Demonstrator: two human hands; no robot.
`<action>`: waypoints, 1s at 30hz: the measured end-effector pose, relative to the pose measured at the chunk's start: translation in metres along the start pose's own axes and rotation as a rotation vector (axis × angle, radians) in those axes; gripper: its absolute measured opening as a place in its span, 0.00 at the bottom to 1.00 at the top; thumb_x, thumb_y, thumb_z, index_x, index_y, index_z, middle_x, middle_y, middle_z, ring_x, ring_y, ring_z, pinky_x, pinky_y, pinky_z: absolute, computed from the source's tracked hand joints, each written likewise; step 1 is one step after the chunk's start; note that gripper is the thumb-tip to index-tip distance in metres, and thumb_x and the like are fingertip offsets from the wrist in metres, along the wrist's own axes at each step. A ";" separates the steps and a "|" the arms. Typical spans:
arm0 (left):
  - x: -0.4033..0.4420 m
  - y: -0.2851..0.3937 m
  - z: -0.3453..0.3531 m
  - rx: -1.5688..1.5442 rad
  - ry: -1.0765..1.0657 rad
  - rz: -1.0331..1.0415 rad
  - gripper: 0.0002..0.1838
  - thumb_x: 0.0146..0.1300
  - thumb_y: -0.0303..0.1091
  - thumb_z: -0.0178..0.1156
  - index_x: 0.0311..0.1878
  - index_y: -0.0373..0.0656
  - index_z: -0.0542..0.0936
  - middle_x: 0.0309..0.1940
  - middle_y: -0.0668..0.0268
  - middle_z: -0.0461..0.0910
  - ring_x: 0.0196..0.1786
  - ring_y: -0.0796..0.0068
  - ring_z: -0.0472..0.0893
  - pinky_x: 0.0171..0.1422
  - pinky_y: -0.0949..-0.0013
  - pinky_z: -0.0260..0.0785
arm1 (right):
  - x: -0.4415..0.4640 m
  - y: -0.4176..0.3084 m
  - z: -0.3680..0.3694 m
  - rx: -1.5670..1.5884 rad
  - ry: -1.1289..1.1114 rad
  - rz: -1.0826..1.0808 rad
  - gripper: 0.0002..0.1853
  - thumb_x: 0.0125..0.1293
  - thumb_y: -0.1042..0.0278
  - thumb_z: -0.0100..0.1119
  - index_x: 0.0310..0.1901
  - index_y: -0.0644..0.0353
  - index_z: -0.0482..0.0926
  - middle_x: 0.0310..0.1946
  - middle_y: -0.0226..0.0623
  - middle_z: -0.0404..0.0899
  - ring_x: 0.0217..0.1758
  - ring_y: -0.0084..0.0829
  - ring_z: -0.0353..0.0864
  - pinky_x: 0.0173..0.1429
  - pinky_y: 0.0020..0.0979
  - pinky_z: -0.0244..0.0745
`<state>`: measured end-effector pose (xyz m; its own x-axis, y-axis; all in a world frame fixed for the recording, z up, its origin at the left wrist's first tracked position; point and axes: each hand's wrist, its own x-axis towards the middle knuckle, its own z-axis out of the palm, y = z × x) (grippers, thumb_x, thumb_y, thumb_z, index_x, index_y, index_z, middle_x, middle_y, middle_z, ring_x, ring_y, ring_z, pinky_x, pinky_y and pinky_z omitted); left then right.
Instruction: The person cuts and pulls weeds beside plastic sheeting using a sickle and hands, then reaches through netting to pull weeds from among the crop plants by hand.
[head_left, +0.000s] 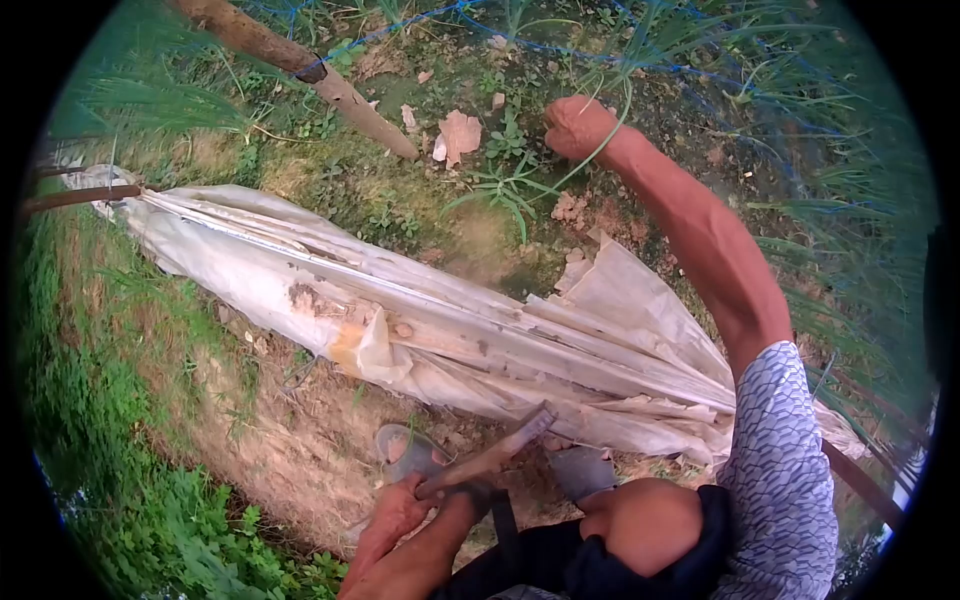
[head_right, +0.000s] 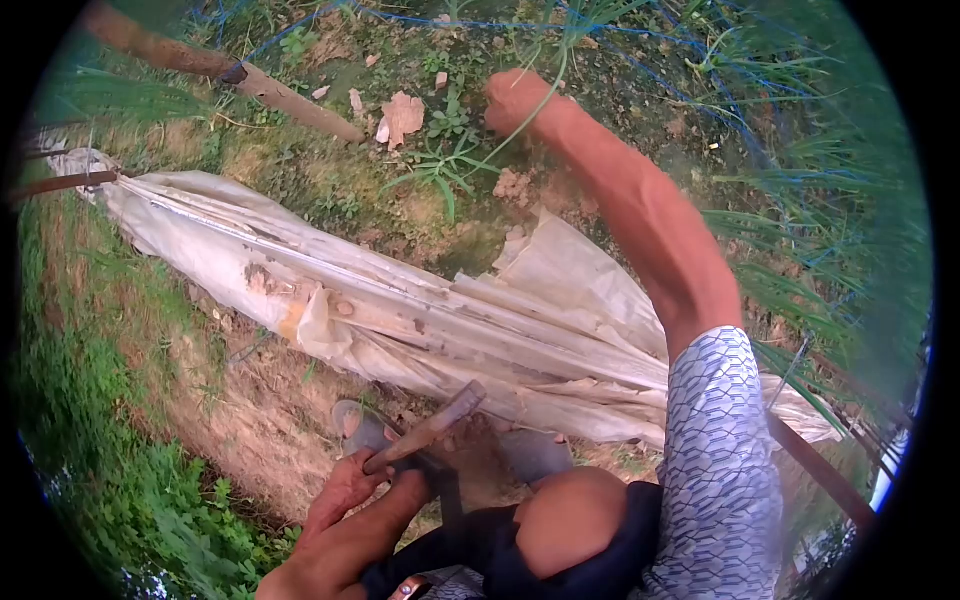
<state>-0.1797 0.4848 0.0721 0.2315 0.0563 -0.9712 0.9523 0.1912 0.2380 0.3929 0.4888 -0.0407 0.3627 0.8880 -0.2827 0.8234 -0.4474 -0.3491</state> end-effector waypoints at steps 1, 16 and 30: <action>-0.010 0.028 0.001 0.126 0.018 -0.044 0.13 0.58 0.31 0.65 0.43 0.40 0.74 0.39 0.64 0.80 0.42 0.73 0.76 0.51 0.72 0.67 | 0.004 0.007 0.002 -0.016 -0.021 0.012 0.12 0.50 0.69 0.52 0.28 0.70 0.79 0.29 0.57 0.80 0.36 0.54 0.81 0.44 0.44 0.77; -0.003 0.009 0.002 -0.009 0.040 0.104 0.12 0.57 0.37 0.66 0.39 0.42 0.77 0.25 0.67 0.74 0.29 0.76 0.70 0.35 0.69 0.65 | -0.037 -0.013 0.009 0.318 0.098 0.063 0.14 0.53 0.63 0.59 0.35 0.67 0.77 0.31 0.54 0.79 0.38 0.52 0.79 0.47 0.45 0.73; -0.001 0.018 -0.008 0.458 0.122 0.066 0.16 0.58 0.44 0.63 0.41 0.42 0.76 0.28 0.56 0.77 0.33 0.59 0.77 0.40 0.61 0.69 | -0.017 -0.041 0.027 0.017 0.143 0.046 0.08 0.49 0.74 0.57 0.32 0.68 0.75 0.29 0.59 0.79 0.37 0.55 0.80 0.43 0.46 0.76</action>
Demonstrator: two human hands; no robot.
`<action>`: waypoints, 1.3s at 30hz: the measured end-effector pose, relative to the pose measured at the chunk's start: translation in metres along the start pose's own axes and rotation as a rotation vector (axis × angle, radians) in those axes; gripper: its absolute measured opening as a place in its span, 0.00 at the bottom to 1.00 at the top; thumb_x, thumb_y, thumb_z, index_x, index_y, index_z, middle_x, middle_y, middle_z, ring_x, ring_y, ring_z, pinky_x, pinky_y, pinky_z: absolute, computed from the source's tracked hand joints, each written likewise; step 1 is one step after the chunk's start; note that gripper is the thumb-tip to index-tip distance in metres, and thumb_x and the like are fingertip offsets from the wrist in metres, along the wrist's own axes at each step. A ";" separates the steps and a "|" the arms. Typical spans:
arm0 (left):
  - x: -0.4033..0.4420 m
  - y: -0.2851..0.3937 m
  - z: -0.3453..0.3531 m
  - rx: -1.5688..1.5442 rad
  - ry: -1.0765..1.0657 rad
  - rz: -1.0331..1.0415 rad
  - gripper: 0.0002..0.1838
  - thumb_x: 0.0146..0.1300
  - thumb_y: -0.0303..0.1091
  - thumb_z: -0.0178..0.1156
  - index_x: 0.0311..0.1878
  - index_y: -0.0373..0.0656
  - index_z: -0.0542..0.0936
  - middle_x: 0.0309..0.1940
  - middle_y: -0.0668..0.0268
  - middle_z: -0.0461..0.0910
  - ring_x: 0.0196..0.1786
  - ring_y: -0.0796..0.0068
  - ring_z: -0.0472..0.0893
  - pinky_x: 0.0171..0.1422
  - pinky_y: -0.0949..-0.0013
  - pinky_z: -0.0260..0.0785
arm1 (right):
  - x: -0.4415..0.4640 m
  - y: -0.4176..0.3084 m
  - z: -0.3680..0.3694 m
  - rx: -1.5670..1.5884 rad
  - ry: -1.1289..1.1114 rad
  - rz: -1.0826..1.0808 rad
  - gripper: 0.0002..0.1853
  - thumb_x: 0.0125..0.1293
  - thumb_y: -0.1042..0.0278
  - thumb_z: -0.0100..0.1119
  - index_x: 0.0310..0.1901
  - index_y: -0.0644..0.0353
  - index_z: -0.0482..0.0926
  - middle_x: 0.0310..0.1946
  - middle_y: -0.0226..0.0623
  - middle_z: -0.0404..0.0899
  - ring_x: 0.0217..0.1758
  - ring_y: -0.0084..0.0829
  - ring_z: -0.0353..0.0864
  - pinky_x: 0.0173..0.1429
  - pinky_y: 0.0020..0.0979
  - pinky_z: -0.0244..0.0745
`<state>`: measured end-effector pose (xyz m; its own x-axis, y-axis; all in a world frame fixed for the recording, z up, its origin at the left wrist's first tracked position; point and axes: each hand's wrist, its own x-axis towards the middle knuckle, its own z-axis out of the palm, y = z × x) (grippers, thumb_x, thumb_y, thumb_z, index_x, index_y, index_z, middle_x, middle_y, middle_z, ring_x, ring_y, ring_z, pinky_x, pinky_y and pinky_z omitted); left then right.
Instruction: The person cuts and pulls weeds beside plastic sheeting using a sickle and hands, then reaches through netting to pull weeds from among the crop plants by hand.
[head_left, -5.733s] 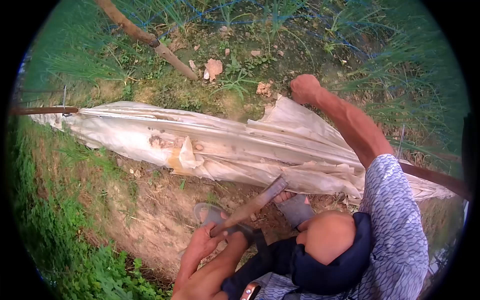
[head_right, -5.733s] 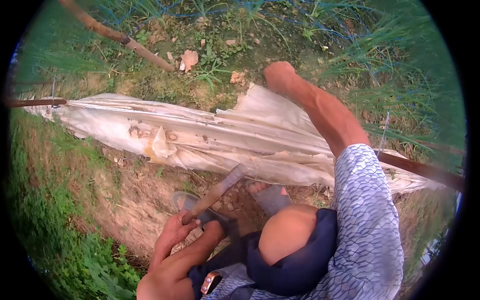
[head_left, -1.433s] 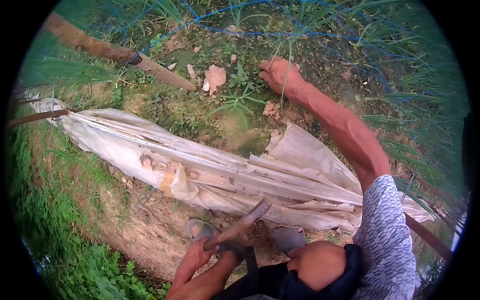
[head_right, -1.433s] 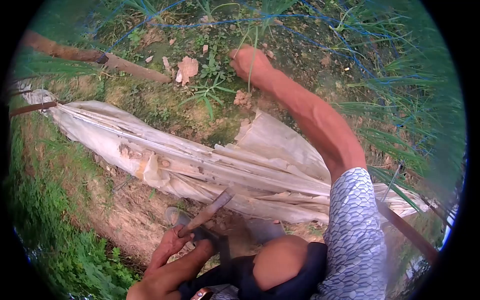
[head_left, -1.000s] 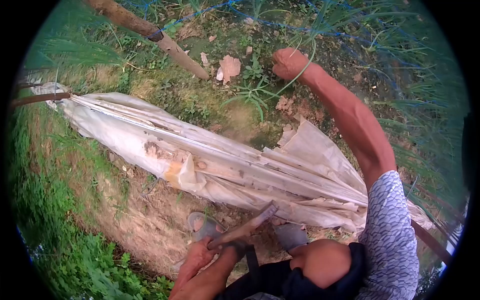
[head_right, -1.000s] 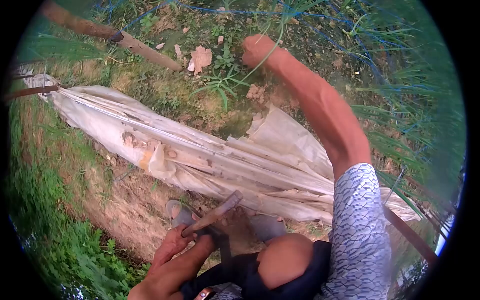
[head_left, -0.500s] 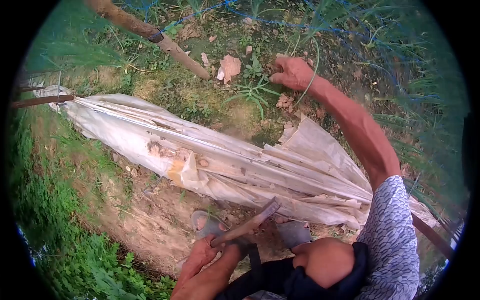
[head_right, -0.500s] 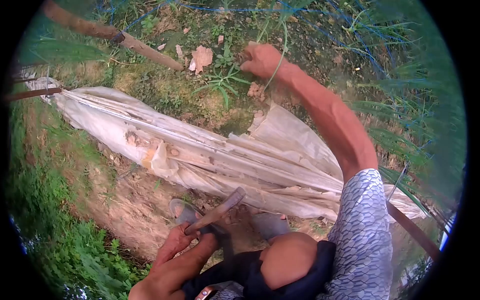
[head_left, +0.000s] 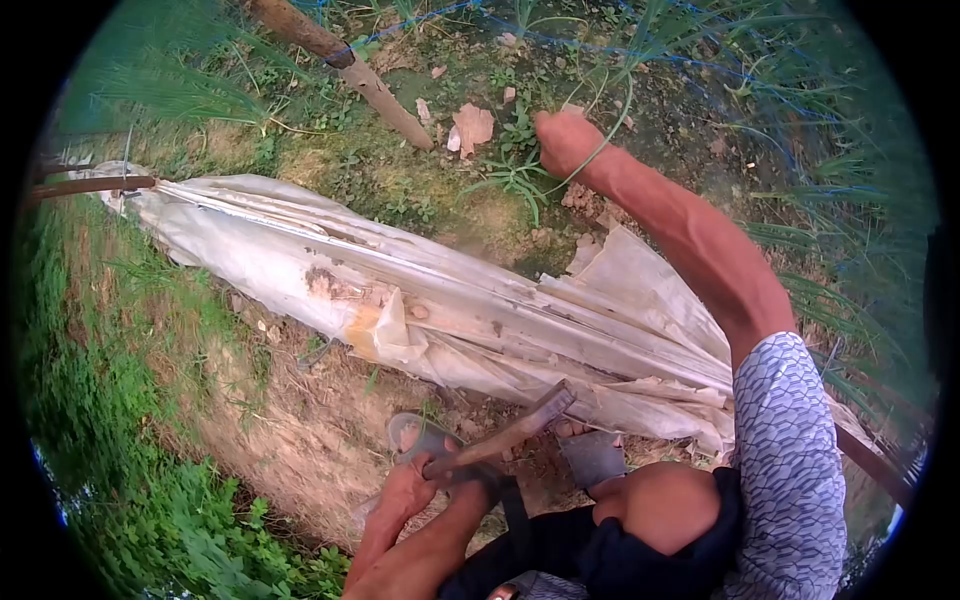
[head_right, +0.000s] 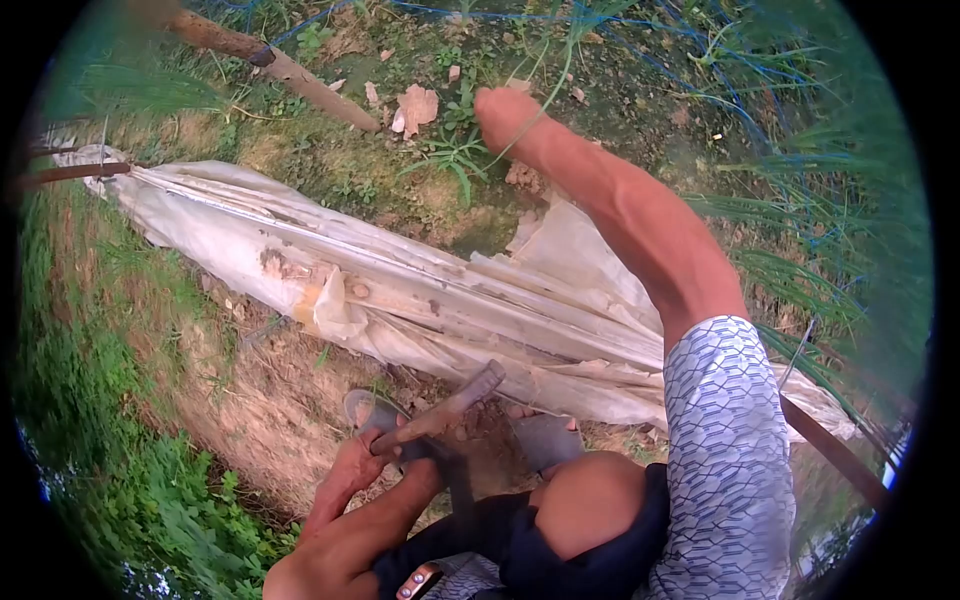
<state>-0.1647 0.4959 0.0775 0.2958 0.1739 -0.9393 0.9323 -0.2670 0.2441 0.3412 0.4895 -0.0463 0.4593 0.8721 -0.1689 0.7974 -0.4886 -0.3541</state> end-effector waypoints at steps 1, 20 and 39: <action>-0.003 0.002 -0.003 0.045 0.011 -0.020 0.16 0.57 0.44 0.63 0.41 0.43 0.75 0.28 0.56 0.78 0.34 0.59 0.77 0.40 0.61 0.69 | -0.001 0.002 0.002 -0.018 0.022 0.011 0.08 0.50 0.74 0.59 0.32 0.67 0.75 0.29 0.59 0.79 0.36 0.54 0.80 0.42 0.46 0.77; 0.010 -0.054 0.041 -0.560 0.011 -0.014 0.17 0.57 0.33 0.64 0.49 0.39 0.75 0.38 0.64 0.81 0.41 0.74 0.77 0.49 0.69 0.68 | -0.014 -0.014 -0.009 0.341 -0.246 0.028 0.20 0.50 0.59 0.62 0.45 0.58 0.79 0.36 0.51 0.81 0.40 0.47 0.81 0.47 0.40 0.75; 0.023 -0.012 0.012 0.094 -0.062 0.031 0.22 0.59 0.44 0.63 0.54 0.46 0.75 0.41 0.60 0.81 0.45 0.64 0.80 0.52 0.66 0.69 | -0.009 -0.032 0.006 0.065 -0.018 -0.310 0.06 0.52 0.73 0.53 0.31 0.66 0.75 0.29 0.51 0.75 0.32 0.52 0.79 0.36 0.46 0.77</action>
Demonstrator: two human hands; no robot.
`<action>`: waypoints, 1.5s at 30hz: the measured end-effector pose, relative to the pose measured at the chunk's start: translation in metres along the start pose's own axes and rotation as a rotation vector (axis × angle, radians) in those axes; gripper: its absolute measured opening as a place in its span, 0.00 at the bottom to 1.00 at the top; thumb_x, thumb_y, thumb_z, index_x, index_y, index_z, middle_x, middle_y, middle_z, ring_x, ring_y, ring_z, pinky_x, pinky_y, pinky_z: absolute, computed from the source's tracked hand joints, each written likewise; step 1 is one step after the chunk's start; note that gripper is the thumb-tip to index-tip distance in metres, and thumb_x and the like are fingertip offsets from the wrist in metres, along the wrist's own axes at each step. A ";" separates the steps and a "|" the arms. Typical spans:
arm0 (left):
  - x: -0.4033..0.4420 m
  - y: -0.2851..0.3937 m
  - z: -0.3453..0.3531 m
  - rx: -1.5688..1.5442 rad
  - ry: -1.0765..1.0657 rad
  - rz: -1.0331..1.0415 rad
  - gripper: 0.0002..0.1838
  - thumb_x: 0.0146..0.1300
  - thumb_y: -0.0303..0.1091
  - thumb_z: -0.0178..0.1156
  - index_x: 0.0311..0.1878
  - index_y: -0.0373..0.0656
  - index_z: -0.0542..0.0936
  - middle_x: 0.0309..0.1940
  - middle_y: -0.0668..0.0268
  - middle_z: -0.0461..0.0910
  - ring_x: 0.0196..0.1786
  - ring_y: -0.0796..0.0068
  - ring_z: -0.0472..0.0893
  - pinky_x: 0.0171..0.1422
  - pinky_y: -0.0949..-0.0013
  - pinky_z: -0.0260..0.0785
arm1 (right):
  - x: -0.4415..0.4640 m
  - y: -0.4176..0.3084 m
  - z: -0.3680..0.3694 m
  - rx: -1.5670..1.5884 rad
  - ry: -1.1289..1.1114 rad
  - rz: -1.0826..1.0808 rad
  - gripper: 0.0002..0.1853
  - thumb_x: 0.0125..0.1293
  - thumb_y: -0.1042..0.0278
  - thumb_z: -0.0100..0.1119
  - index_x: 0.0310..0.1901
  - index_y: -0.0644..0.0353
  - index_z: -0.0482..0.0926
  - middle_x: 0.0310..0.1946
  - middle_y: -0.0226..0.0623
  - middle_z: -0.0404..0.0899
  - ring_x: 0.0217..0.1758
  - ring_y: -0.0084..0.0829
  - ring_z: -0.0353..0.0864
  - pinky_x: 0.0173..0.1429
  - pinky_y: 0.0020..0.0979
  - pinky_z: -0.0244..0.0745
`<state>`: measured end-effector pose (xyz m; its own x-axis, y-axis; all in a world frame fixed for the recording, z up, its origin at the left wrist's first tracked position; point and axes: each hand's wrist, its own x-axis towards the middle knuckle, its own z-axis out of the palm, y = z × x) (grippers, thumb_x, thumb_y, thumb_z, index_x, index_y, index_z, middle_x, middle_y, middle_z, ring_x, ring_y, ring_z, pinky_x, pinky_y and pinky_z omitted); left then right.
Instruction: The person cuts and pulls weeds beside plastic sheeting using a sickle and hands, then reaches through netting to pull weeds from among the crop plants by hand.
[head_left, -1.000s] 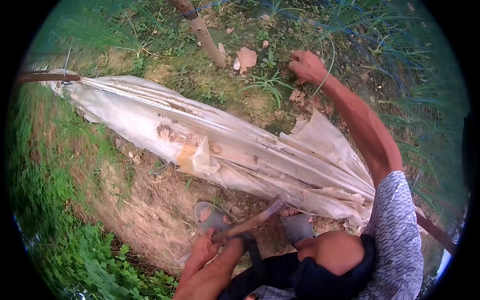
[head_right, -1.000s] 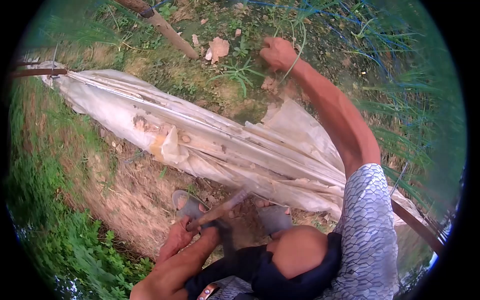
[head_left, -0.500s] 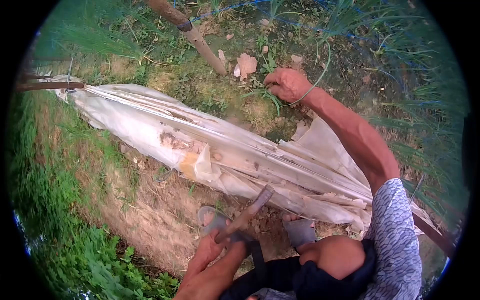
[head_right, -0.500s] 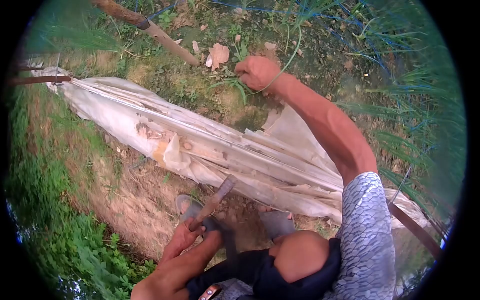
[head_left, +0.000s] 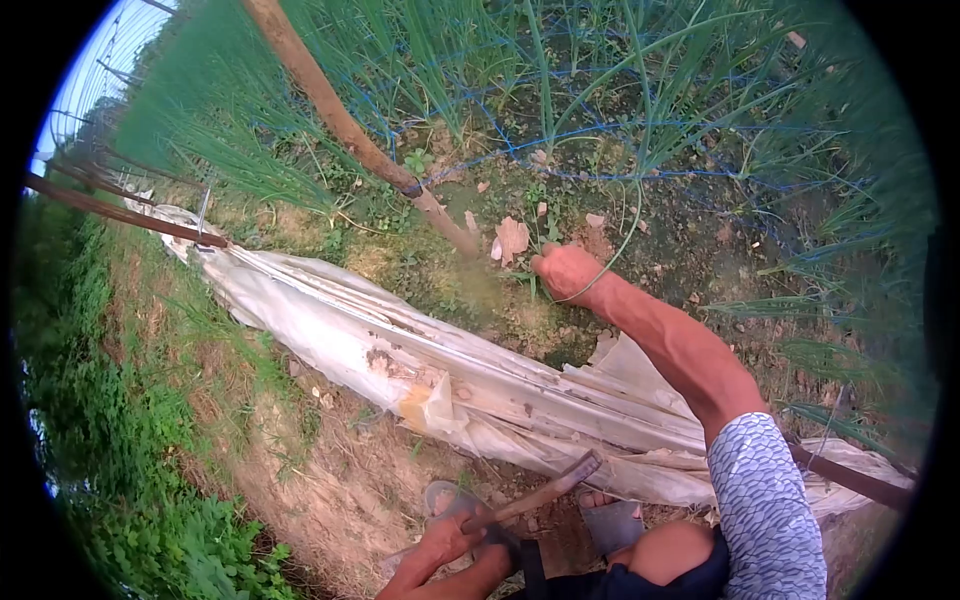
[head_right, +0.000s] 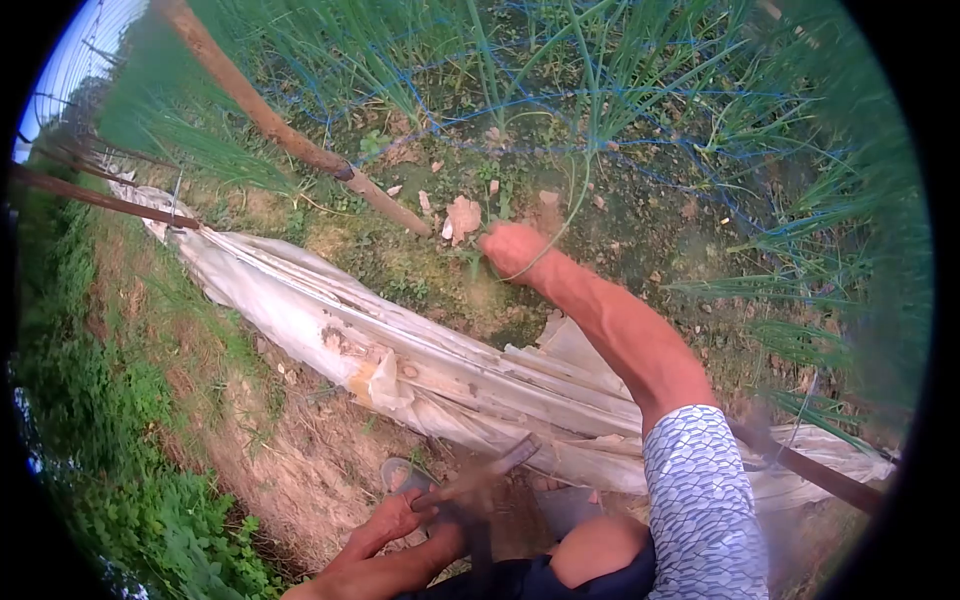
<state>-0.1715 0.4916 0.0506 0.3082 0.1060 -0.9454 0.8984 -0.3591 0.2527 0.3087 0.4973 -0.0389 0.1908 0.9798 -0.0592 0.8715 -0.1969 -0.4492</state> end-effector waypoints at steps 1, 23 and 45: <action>0.001 -0.006 0.001 0.035 0.020 0.046 0.23 0.58 0.51 0.61 0.53 0.49 0.76 0.42 0.56 0.81 0.46 0.57 0.80 0.51 0.62 0.70 | 0.001 0.001 0.000 -0.012 0.022 -0.007 0.06 0.52 0.73 0.53 0.31 0.66 0.75 0.29 0.51 0.75 0.32 0.52 0.79 0.36 0.46 0.77; 0.006 -0.055 0.040 0.011 0.266 0.212 0.23 0.59 0.54 0.57 0.45 0.44 0.75 0.37 0.50 0.79 0.42 0.47 0.78 0.47 0.53 0.69 | 0.006 0.005 0.001 -0.088 -0.041 -0.005 0.05 0.48 0.72 0.54 0.25 0.63 0.77 0.27 0.52 0.79 0.32 0.52 0.80 0.37 0.46 0.77; 0.000 -0.029 0.020 -0.192 0.195 0.175 0.21 0.60 0.51 0.58 0.45 0.42 0.75 0.37 0.51 0.79 0.43 0.50 0.79 0.47 0.55 0.69 | 0.020 0.002 0.002 -0.212 -0.168 0.154 0.05 0.46 0.70 0.56 0.23 0.62 0.79 0.25 0.50 0.79 0.31 0.50 0.81 0.38 0.45 0.77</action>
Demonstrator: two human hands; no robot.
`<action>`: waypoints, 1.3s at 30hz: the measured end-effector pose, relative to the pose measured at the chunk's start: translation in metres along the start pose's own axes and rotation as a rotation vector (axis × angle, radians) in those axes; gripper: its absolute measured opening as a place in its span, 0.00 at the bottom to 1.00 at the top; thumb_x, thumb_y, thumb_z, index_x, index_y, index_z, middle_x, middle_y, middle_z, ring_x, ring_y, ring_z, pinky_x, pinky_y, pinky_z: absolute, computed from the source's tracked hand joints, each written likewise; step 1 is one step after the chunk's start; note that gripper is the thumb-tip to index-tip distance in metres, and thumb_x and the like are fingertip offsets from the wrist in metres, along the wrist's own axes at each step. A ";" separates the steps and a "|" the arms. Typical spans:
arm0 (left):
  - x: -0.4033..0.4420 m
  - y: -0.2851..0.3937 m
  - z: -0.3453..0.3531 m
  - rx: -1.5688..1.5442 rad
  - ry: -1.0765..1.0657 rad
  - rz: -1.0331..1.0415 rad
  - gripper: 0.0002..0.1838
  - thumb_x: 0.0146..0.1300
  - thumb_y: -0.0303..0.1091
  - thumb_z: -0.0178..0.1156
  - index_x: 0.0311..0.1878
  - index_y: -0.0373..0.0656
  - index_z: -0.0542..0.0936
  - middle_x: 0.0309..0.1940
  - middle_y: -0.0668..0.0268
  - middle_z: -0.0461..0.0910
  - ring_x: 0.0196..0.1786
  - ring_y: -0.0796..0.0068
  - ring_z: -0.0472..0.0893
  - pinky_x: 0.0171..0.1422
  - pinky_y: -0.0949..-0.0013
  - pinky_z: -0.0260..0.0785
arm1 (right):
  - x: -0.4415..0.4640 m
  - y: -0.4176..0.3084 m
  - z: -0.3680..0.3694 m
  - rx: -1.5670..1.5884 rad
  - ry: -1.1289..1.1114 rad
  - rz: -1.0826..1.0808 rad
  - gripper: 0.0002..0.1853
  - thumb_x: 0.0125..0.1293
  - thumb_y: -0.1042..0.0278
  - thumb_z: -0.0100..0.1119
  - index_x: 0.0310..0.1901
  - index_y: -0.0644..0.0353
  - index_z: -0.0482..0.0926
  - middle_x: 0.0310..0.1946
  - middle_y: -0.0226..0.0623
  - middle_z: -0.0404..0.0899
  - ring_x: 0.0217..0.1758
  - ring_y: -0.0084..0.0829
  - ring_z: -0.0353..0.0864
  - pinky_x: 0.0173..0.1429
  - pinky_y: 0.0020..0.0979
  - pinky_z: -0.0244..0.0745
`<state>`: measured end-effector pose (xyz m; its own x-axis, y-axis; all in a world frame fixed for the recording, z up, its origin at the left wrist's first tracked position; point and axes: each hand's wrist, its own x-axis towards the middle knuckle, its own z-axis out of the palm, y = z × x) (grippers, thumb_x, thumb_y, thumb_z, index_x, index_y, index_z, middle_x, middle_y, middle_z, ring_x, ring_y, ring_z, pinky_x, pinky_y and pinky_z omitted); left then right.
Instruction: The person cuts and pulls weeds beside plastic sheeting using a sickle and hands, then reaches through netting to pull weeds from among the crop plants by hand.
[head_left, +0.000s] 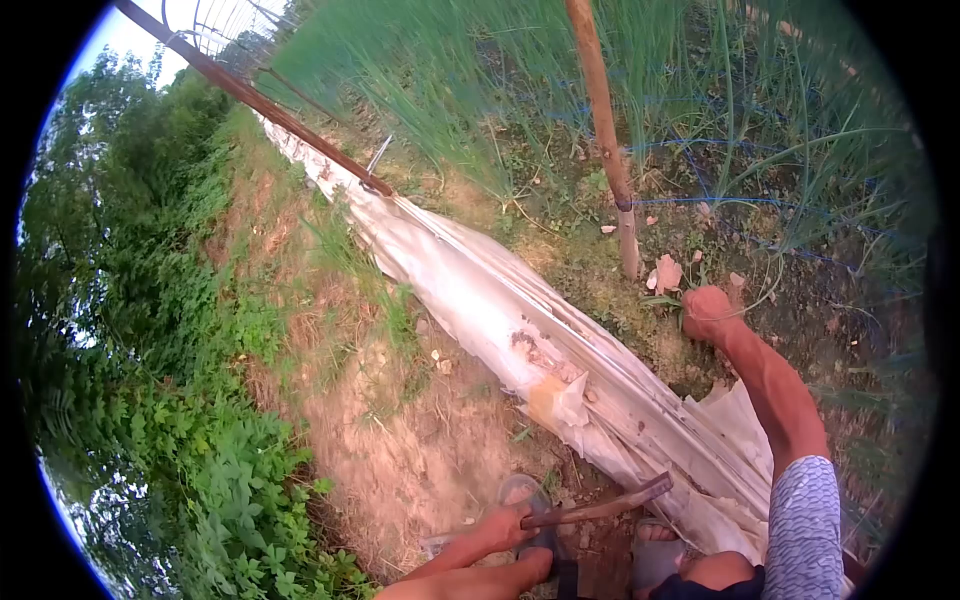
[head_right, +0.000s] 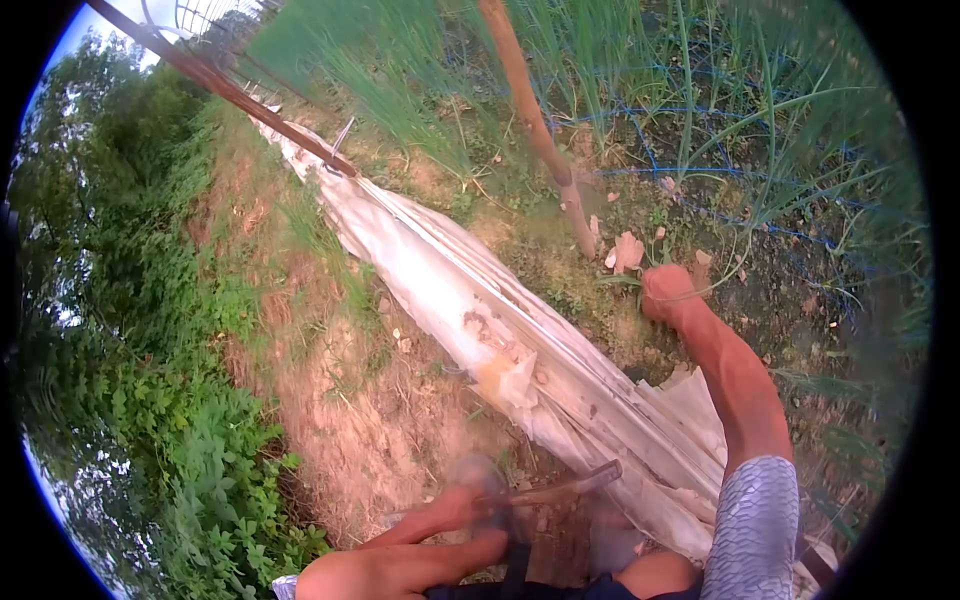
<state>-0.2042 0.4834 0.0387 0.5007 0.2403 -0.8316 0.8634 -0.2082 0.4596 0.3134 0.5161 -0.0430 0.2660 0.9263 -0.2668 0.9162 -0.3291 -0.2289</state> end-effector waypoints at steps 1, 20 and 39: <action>0.000 -0.001 0.001 -0.004 0.004 0.001 0.21 0.60 0.51 0.58 0.45 0.42 0.75 0.37 0.51 0.79 0.43 0.50 0.79 0.47 0.55 0.69 | 0.001 0.002 0.006 -0.007 0.006 0.000 0.05 0.46 0.70 0.56 0.23 0.62 0.79 0.25 0.50 0.79 0.31 0.50 0.81 0.38 0.45 0.77; 0.010 -0.055 0.032 -0.180 0.040 -0.095 0.19 0.58 0.49 0.61 0.40 0.41 0.75 0.30 0.56 0.78 0.36 0.56 0.78 0.42 0.58 0.67 | -0.001 0.001 0.007 0.159 0.011 0.124 0.12 0.50 0.66 0.57 0.30 0.67 0.81 0.29 0.56 0.80 0.37 0.51 0.82 0.44 0.44 0.77; -0.009 -0.016 0.020 -0.204 0.074 -0.229 0.22 0.58 0.50 0.62 0.50 0.46 0.76 0.32 0.53 0.79 0.38 0.53 0.79 0.44 0.59 0.69 | 0.005 -0.087 -0.019 0.581 0.399 -0.133 0.10 0.55 0.66 0.55 0.30 0.65 0.79 0.26 0.56 0.77 0.33 0.51 0.79 0.42 0.45 0.75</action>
<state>-0.2237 0.4653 0.0329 0.2886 0.3291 -0.8991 0.9452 0.0520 0.3225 0.2413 0.5530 -0.0066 0.3541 0.9254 0.1352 0.6703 -0.1503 -0.7268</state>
